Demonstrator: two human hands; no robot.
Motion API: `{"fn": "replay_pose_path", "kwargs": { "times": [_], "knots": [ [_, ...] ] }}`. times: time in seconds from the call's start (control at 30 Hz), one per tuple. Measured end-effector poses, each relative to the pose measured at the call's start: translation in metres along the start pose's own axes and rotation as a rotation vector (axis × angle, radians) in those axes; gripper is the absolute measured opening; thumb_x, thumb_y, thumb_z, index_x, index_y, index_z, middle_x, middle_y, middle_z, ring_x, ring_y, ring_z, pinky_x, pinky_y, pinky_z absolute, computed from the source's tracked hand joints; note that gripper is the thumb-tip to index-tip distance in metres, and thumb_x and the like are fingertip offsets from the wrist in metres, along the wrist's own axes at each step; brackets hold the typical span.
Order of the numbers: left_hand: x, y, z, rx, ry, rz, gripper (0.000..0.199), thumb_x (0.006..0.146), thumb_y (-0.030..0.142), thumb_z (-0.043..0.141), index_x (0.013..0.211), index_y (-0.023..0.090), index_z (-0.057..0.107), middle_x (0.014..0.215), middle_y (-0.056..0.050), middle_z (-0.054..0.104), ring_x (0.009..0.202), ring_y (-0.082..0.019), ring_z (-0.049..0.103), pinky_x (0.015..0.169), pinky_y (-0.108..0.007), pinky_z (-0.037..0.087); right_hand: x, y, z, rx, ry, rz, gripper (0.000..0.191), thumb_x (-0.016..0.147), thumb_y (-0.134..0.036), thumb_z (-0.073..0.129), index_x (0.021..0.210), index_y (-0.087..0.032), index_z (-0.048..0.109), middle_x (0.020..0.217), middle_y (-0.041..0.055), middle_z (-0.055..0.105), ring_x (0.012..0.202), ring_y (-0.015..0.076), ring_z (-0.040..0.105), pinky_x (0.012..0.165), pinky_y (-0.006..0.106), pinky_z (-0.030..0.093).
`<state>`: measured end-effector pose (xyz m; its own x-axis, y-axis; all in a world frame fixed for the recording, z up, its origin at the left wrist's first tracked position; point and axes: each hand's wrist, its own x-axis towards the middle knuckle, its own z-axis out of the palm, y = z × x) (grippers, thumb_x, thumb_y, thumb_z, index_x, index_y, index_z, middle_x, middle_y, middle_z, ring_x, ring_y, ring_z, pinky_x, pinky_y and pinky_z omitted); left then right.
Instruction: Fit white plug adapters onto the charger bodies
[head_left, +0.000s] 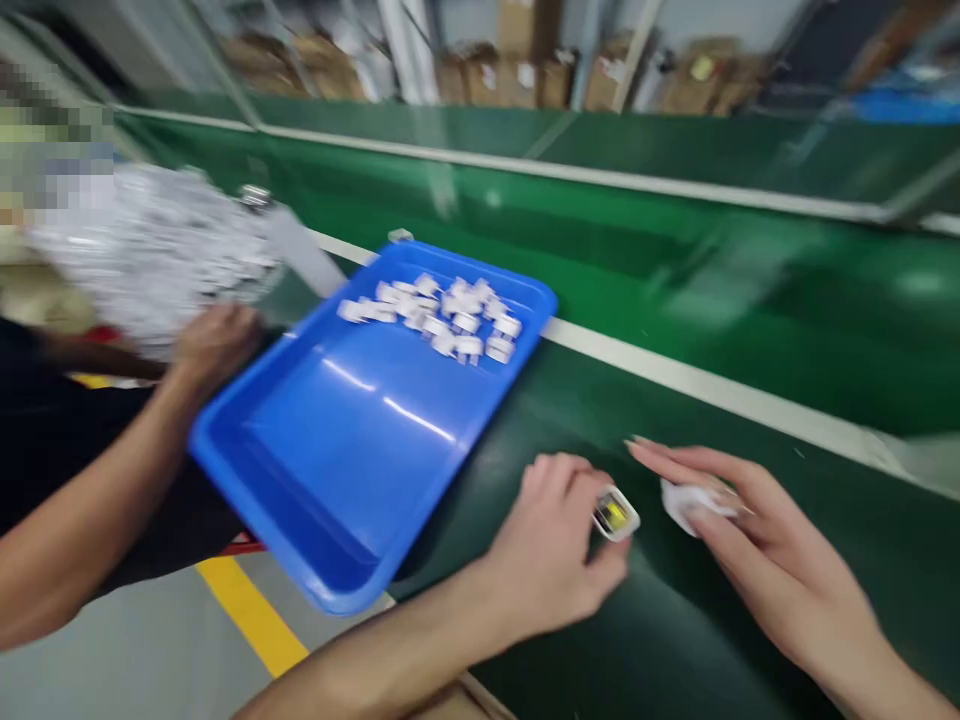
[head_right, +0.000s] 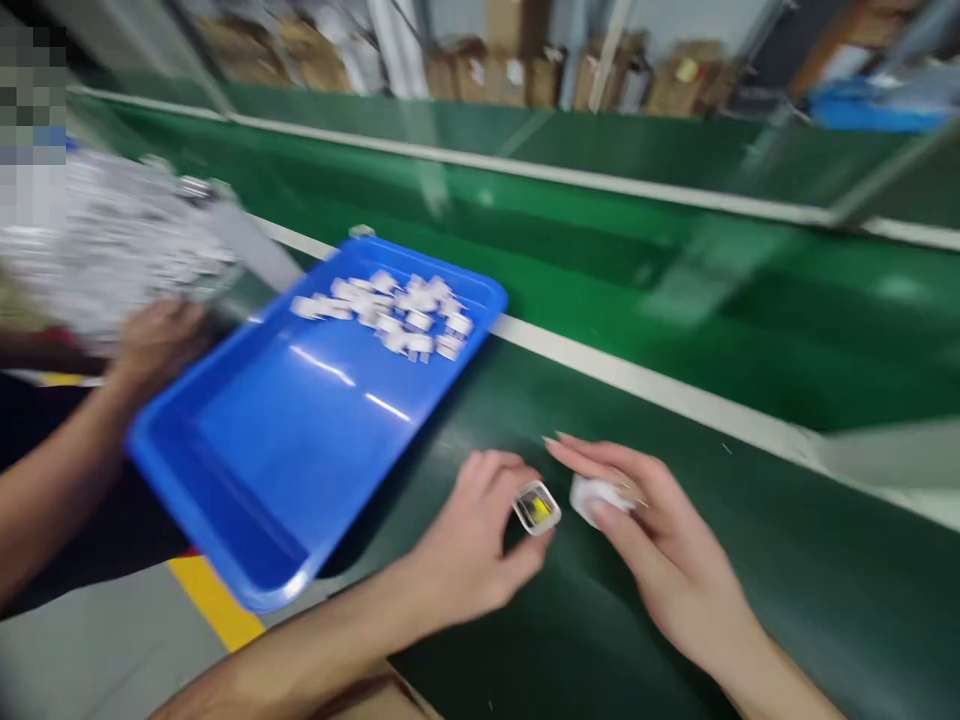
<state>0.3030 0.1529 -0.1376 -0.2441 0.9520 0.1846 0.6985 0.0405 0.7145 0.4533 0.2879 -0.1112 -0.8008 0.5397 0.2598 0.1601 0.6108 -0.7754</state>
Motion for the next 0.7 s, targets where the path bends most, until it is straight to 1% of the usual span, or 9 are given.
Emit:
{"fn": "replay_pose_path", "kwargs": {
  "times": [0.03,0.1,0.2,0.27,0.33,0.43,0.53,0.6,0.7],
  "knots": [
    [0.0,-0.003,0.0,-0.003,-0.019,0.001,0.031,0.097,0.031,0.061,0.124,0.017,0.058,0.117,-0.013,0.064,0.108,-0.03,0.059,0.094,-0.051,0.053,-0.006,-0.005,0.001,0.148,-0.05,0.067,0.033,0.11,-0.037,0.047,0.143,-0.031,0.049,0.135,0.0094,0.071,0.131,0.0273,0.064,0.098,0.04,0.063],
    [0.005,-0.011,-0.004,0.019,-0.051,0.049,0.023,0.099,0.027,0.057,0.118,0.015,0.059,0.108,-0.012,0.063,0.098,-0.029,0.058,0.084,-0.047,0.05,-0.008,-0.011,0.006,0.295,-0.159,0.128,0.039,0.109,-0.032,0.052,0.147,-0.033,0.048,0.151,0.0063,0.059,0.145,0.0263,0.05,0.111,0.042,0.055],
    [0.011,-0.014,-0.008,0.013,-0.039,0.086,0.018,0.099,0.03,0.062,0.11,0.016,0.059,0.098,-0.006,0.061,0.09,-0.025,0.056,0.078,-0.038,0.044,-0.005,-0.011,0.012,0.245,-0.271,0.124,0.045,0.109,-0.026,0.05,0.154,-0.033,0.044,0.163,0.0043,0.045,0.152,0.0241,0.039,0.121,0.045,0.044],
    [0.01,-0.012,-0.007,0.016,-0.025,0.089,0.019,0.099,0.031,0.065,0.109,0.017,0.057,0.096,-0.003,0.061,0.088,-0.021,0.055,0.077,-0.035,0.04,-0.005,-0.008,0.013,0.182,-0.254,0.098,0.047,0.109,-0.024,0.051,0.154,-0.031,0.044,0.164,0.0053,0.044,0.153,0.024,0.037,0.124,0.046,0.04],
    [0.007,-0.01,-0.004,0.048,-0.005,0.095,0.021,0.099,0.035,0.066,0.106,0.018,0.055,0.093,0.0,0.059,0.084,-0.02,0.054,0.076,-0.034,0.038,-0.007,-0.004,0.013,0.125,-0.196,0.082,0.04,0.106,-0.025,0.059,0.146,-0.029,0.054,0.158,0.0077,0.051,0.147,0.026,0.047,0.12,0.046,0.045],
    [0.004,-0.01,0.0,0.099,0.051,0.113,0.032,0.101,0.049,0.061,0.094,0.02,0.051,0.086,0.001,0.054,0.079,-0.02,0.051,0.073,-0.033,0.035,-0.008,-0.002,0.012,0.072,-0.063,0.062,0.021,0.098,-0.027,0.072,0.119,-0.026,0.07,0.126,0.0082,0.065,0.119,0.0257,0.064,0.099,0.041,0.056],
    [0.004,-0.011,0.001,0.122,0.068,0.11,0.043,0.098,0.06,0.06,0.088,0.021,0.048,0.081,0.002,0.053,0.076,-0.02,0.049,0.071,-0.033,0.034,-0.007,-0.007,0.013,0.12,0.03,0.08,0.009,0.096,-0.025,0.074,0.104,-0.026,0.071,0.103,0.0044,0.064,0.095,0.0213,0.065,0.082,0.036,0.056],
    [0.004,-0.011,0.0,0.129,0.066,0.11,0.045,0.095,0.063,0.064,0.087,0.021,0.047,0.08,0.002,0.053,0.074,-0.02,0.048,0.07,-0.033,0.032,-0.006,-0.01,0.014,0.211,0.045,0.157,0.006,0.096,-0.029,0.075,0.099,-0.026,0.071,0.098,0.0027,0.064,0.086,0.0188,0.063,0.074,0.033,0.054],
    [0.004,-0.011,-0.002,0.123,0.048,0.134,0.047,0.091,0.063,0.068,0.085,0.022,0.046,0.08,0.002,0.052,0.074,-0.02,0.047,0.07,-0.033,0.031,-0.005,-0.013,0.015,0.454,0.052,0.314,0.012,0.095,-0.036,0.076,0.095,-0.026,0.069,0.091,0.0,0.065,0.077,0.0151,0.06,0.068,0.028,0.052]
  ]
}}
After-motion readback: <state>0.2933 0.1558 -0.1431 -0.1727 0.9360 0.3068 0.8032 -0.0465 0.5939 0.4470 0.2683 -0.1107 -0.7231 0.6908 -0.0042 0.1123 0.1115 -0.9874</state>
